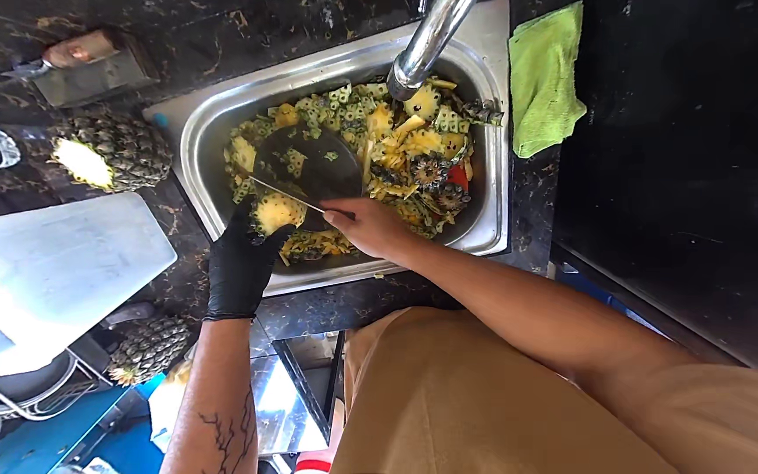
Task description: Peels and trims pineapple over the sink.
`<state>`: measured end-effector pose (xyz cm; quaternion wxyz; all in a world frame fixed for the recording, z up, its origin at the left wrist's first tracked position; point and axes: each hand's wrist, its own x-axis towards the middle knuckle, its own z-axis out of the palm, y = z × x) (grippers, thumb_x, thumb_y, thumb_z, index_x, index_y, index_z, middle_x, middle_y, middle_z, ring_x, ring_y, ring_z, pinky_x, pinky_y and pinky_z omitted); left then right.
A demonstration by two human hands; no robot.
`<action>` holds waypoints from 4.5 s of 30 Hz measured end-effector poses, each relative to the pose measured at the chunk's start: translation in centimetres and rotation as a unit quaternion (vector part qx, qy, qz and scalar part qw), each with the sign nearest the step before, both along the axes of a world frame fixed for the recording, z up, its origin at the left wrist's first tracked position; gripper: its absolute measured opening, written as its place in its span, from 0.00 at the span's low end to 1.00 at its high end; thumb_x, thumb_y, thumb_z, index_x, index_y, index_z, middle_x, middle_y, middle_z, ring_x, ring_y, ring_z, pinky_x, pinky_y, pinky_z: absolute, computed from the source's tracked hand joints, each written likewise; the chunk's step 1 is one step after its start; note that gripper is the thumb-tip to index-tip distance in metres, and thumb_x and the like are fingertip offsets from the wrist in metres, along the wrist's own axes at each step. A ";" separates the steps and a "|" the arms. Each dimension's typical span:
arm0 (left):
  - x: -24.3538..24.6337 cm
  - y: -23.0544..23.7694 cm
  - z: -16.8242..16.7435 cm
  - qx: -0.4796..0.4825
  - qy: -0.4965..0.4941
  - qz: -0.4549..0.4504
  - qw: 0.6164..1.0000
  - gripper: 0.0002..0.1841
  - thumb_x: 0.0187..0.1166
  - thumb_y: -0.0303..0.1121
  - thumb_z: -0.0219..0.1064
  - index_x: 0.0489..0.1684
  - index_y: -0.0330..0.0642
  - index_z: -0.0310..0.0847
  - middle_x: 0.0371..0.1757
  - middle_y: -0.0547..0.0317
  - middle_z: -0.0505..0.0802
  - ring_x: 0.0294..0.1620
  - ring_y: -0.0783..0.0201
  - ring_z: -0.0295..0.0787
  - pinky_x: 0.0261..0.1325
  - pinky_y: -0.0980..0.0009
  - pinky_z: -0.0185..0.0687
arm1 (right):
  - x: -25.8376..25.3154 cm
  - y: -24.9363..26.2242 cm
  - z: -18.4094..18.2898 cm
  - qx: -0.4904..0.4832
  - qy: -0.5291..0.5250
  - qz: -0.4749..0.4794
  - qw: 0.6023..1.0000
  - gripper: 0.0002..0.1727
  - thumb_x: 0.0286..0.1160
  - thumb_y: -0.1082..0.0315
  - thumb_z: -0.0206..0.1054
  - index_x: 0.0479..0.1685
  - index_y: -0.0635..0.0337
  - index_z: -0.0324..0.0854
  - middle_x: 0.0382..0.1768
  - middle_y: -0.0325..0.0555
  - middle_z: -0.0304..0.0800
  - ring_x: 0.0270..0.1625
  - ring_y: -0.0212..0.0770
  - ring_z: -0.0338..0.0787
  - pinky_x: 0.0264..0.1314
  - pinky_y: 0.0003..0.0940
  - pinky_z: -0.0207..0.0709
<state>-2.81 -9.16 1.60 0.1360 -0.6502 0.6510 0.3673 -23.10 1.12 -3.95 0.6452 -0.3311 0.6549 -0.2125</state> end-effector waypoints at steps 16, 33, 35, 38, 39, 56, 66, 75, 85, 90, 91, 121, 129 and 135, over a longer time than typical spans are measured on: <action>0.9 0.0 -0.3 -0.007 0.033 -0.002 0.999 0.41 0.68 0.49 0.82 0.86 0.60 0.67 0.68 0.47 0.88 0.60 0.47 0.91 0.63 0.40 0.85 | -1.3 1.4 -3.5 -0.001 -0.034 -0.018 0.999 0.23 0.90 0.45 0.56 0.74 0.36 0.85 0.68 0.36 0.91 0.69 0.39 0.88 0.72 0.57 0.79; -0.3 0.9 0.7 -0.048 -0.014 -0.002 0.999 0.24 0.71 0.48 0.79 0.62 0.50 0.84 0.48 0.51 0.94 0.49 0.52 0.93 0.57 0.38 0.84 | 0.6 1.0 3.6 -0.127 0.153 0.110 0.974 0.24 0.88 0.40 0.55 0.81 0.19 0.75 0.53 0.38 0.95 0.53 0.45 0.93 0.50 0.56 0.85; -0.1 0.8 0.3 -0.052 -0.002 -0.004 0.999 0.22 0.71 0.46 0.80 0.61 0.51 0.85 0.48 0.53 0.95 0.48 0.53 0.94 0.56 0.39 0.85 | 0.7 1.2 3.2 -0.139 0.189 0.114 0.965 0.24 0.87 0.39 0.55 0.81 0.18 0.75 0.45 0.40 0.93 0.45 0.44 0.93 0.42 0.52 0.84; 0.0 0.7 0.1 -0.062 -0.003 -0.024 0.998 0.21 0.72 0.46 0.79 0.60 0.49 0.85 0.48 0.52 0.95 0.49 0.53 0.94 0.57 0.39 0.85 | 1.3 0.9 2.2 -0.155 0.199 0.106 0.962 0.25 0.87 0.39 0.55 0.81 0.19 0.75 0.43 0.41 0.93 0.43 0.45 0.93 0.39 0.52 0.84; -0.1 0.7 0.2 -0.062 -0.005 -0.032 0.998 0.21 0.72 0.47 0.79 0.59 0.48 0.85 0.48 0.51 0.95 0.49 0.51 0.94 0.58 0.38 0.85 | 1.6 0.4 1.9 -0.157 0.184 0.097 0.966 0.25 0.87 0.40 0.56 0.81 0.20 0.75 0.46 0.41 0.95 0.46 0.45 0.94 0.43 0.54 0.85; -0.1 0.6 0.3 -0.027 -0.002 -0.005 1.000 0.39 0.72 0.51 0.79 0.85 0.52 0.70 0.58 0.45 0.94 0.48 0.49 0.95 0.58 0.41 0.86 | -0.2 1.0 3.1 -0.053 0.072 0.060 0.994 0.25 0.90 0.41 0.53 0.82 0.24 0.76 0.54 0.38 0.95 0.50 0.46 0.94 0.49 0.60 0.85; 0.1 0.5 0.3 -0.018 0.003 0.001 1.000 0.42 0.72 0.50 0.79 0.89 0.57 0.65 0.60 0.45 0.93 0.47 0.49 0.95 0.57 0.42 0.87 | -0.2 -0.6 2.8 -0.028 -0.008 0.013 0.999 0.24 0.91 0.44 0.53 0.78 0.33 0.81 0.67 0.34 0.91 0.67 0.38 0.89 0.67 0.56 0.83; -0.1 0.3 0.2 -0.021 -0.016 0.002 1.000 0.43 0.70 0.48 0.81 0.89 0.60 0.65 0.64 0.45 0.92 0.51 0.49 0.95 0.61 0.42 0.86 | 0.1 -1.8 0.8 -0.034 -0.021 0.011 0.999 0.23 0.91 0.46 0.54 0.76 0.34 0.83 0.66 0.34 0.92 0.67 0.37 0.89 0.68 0.56 0.82; 0.0 0.4 0.3 -0.014 -0.009 0.002 1.000 0.42 0.72 0.50 0.79 0.89 0.58 0.64 0.63 0.43 0.92 0.49 0.46 0.94 0.58 0.39 0.85 | 0.5 -2.4 -1.0 -0.019 -0.016 0.012 1.000 0.23 0.91 0.45 0.53 0.76 0.36 0.83 0.69 0.35 0.90 0.71 0.39 0.88 0.71 0.57 0.80; 0.4 0.3 -0.1 -0.018 -0.007 0.003 1.000 0.42 0.70 0.50 0.80 0.89 0.62 0.66 0.59 0.45 0.94 0.48 0.48 0.95 0.58 0.41 0.85 | -0.8 0.4 -0.8 0.005 -0.016 0.000 1.000 0.23 0.90 0.44 0.55 0.76 0.35 0.83 0.67 0.34 0.91 0.68 0.37 0.89 0.70 0.55 0.81; 0.4 0.3 -0.1 -0.019 -0.004 0.002 1.000 0.42 0.70 0.50 0.80 0.88 0.62 0.66 0.59 0.46 0.93 0.49 0.49 0.95 0.59 0.41 0.85 | -0.7 0.4 -1.4 0.006 -0.013 -0.002 1.000 0.23 0.90 0.44 0.55 0.75 0.34 0.83 0.67 0.33 0.91 0.68 0.37 0.89 0.70 0.56 0.81; 0.8 -0.9 -2.7 -0.023 0.158 -0.090 0.983 0.53 0.49 0.40 0.92 0.85 0.63 0.67 0.81 0.62 0.78 0.80 0.60 0.75 0.80 0.50 0.75 | -5.8 3.3 -1.0 0.015 0.016 -0.154 0.988 0.24 0.90 0.45 0.56 0.79 0.36 0.80 0.34 0.46 0.87 0.22 0.40 0.79 0.25 0.39 0.78; -1.0 2.7 0.0 -0.091 0.041 0.062 0.993 0.54 0.54 0.45 0.90 0.87 0.49 0.60 0.73 0.46 0.84 0.68 0.48 0.85 0.70 0.42 0.81 | -0.4 2.9 3.9 -0.157 0.167 0.051 0.972 0.23 0.86 0.43 0.60 0.78 0.26 0.80 0.53 0.37 0.96 0.50 0.44 0.95 0.49 0.59 0.87; -0.9 2.2 0.0 -0.079 0.011 0.035 0.996 0.36 0.63 0.44 0.85 0.74 0.47 0.78 0.57 0.50 0.93 0.60 0.52 0.91 0.66 0.42 0.83 | 1.2 1.8 3.0 -0.158 0.195 0.108 0.962 0.24 0.87 0.40 0.56 0.81 0.20 0.76 0.45 0.43 0.94 0.44 0.46 0.93 0.42 0.54 0.85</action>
